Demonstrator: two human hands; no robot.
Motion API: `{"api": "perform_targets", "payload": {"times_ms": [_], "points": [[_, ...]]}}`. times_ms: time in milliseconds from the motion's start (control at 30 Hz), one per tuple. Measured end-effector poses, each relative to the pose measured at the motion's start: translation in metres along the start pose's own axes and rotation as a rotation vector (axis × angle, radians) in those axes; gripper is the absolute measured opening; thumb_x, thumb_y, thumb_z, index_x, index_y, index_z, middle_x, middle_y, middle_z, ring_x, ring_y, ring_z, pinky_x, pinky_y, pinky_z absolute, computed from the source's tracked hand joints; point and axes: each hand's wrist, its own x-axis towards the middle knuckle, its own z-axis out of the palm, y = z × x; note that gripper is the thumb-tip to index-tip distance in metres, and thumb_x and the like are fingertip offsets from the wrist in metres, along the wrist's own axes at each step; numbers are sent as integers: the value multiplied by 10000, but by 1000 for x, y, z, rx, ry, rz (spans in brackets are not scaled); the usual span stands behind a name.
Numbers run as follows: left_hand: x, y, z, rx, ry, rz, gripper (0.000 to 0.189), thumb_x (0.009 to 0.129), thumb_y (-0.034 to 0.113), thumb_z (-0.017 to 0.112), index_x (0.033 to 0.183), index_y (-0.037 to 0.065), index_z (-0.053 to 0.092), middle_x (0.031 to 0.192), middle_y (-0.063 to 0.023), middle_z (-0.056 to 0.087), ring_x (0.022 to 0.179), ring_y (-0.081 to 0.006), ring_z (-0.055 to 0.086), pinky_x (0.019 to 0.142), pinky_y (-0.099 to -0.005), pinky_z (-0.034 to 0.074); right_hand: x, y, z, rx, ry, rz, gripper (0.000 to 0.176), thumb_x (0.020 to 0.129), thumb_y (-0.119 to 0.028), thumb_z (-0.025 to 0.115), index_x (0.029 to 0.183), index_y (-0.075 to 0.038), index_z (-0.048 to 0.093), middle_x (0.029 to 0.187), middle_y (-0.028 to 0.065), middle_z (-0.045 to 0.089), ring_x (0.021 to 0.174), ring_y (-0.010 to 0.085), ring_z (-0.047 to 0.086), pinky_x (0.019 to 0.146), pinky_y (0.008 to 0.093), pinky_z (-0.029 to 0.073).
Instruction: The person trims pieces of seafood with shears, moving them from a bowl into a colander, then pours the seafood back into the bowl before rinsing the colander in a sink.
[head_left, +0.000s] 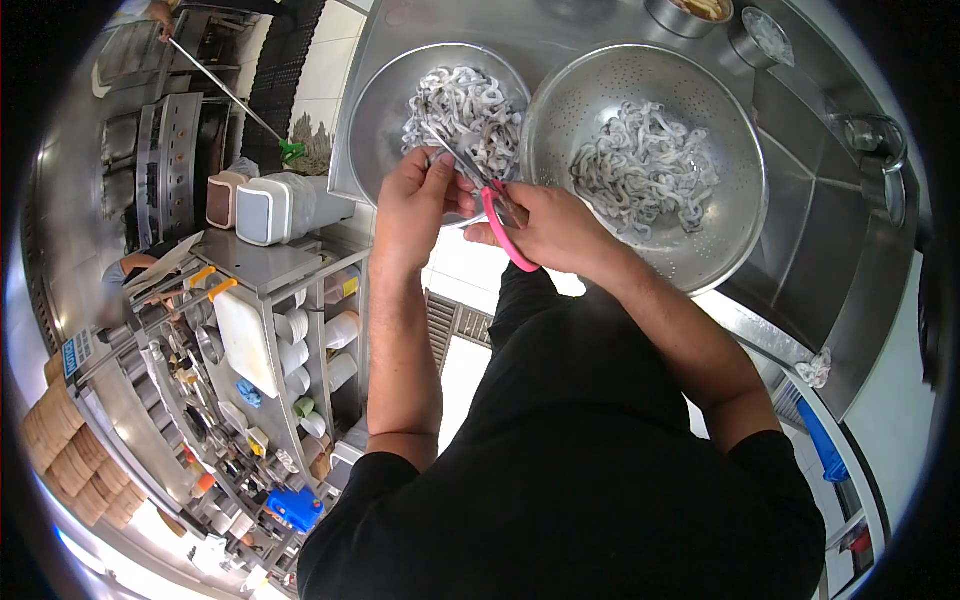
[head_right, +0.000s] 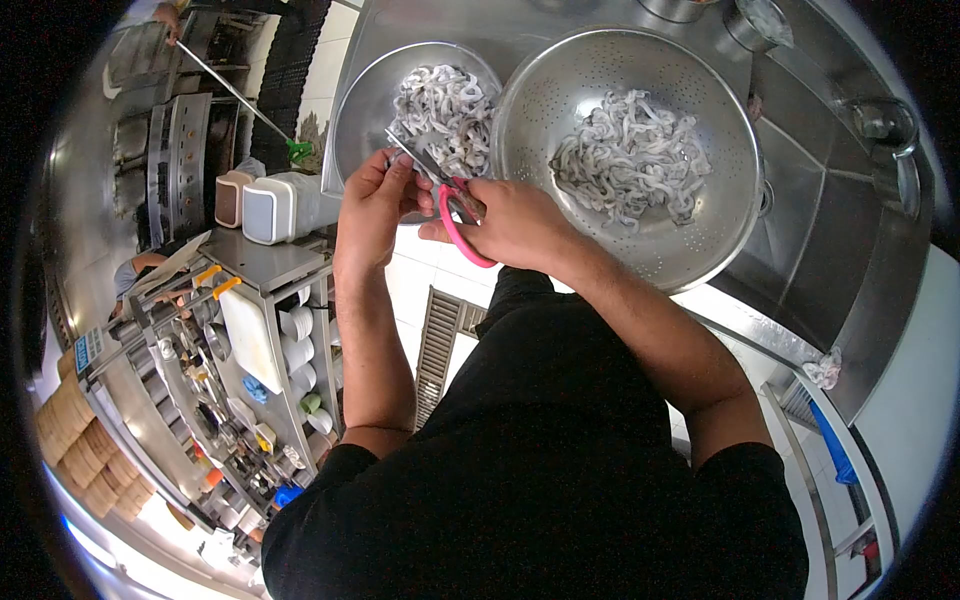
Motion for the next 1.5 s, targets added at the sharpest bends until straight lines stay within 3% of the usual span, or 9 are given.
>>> {"api": "perform_targets", "payload": {"times_ms": [533, 633, 733, 833, 933, 1033, 1133, 1233, 1500], "points": [[11, -3, -25, -50, -29, -23, 182, 1100, 152, 527, 1081, -10, 610, 828, -81, 687, 649, -158, 656, 625, -306, 579, 10, -7, -6, 63, -98, 34, 829, 778, -815, 716, 783, 14, 699, 684, 164, 666, 691, 346, 700, 691, 434, 536], [12, -1, -30, -22, -65, -30, 171, 1099, 142, 521, 1068, -3, 608, 820, -71, 680, 656, -152, 647, 633, -300, 559, 15, -2, 0, 43, -78, 8, 621, 871, -612, 789, 850, 4, 713, 602, 40, 569, 587, 154, 556, 584, 343, 441], [10, 3, -35, 29, -116, -53, 160, 1095, 140, 524, 1048, 14, 610, 816, -59, 671, 660, -144, 632, 641, -288, 533, 22, -2, 0, 115, -150, 102, 849, 802, -822, 687, 911, 19, 721, 824, 194, 721, 856, 356, 734, 812, 434, 546], [7, 7, -35, 44, -157, -100, 152, 1088, 147, 531, 1028, 33, 612, 813, -47, 659, 653, -133, 610, 636, -275, 507, 30, -2, -3, 117, -224, 106, 873, 801, -839, 669, 974, 15, 729, 904, 212, 739, 942, 376, 734, 870, 438, 540], [8, 6, -38, 2, -179, -121, 153, 1085, 165, 529, 1021, 54, 614, 802, -26, 635, 641, -116, 573, 614, -260, 469, 34, 4, 5, 201, -200, 68, 877, 793, -851, 669, 909, 16, 721, 825, 187, 719, 858, 345, 726, 824, 428, 537], [12, 0, -43, -39, -191, -126, 156, 1090, 187, 520, 1032, 76, 613, 788, 0, 609, 639, -100, 539, 593, -248, 424, 36, 7, 7, 193, -236, 103, 700, 910, -689, 704, 1001, 2, 762, 697, 22, 614, 700, 119, 563, 673, 314, 465], [13, -2, -44, -64, -199, -132, 147, 1086, 178, 518, 1032, 74, 606, 777, 2, 599, 627, -99, 528, 579, -248, 407, 37, 12, 11, 219, -183, 91, 839, 790, -836, 696, 745, 2, 672, 656, 94, 630, 669, 256, 647, 701, 395, 508], [14, -2, -44, -68, -187, -132, 141, 1081, 172, 518, 1032, 70, 603, 768, 0, 594, 614, -99, 519, 571, -248, 397, 36, 7, 6, 190, -219, 141, 674, 885, -665, 752, 982, 2, 771, 702, 15, 616, 705, 110, 550, 668, 317, 456], [20, -5, -49, -59, -161, -141, 138, 1041, 131, 505, 1070, 46, 610, 760, -22, 601, 599, -116, 521, 560, -267, 422, 41, 1, 2, 152, -229, 131, 737, 849, -727, 741, 879, 9, 753, 681, 3, 590, 664, 118, 525, 636, 320, 431]]}}
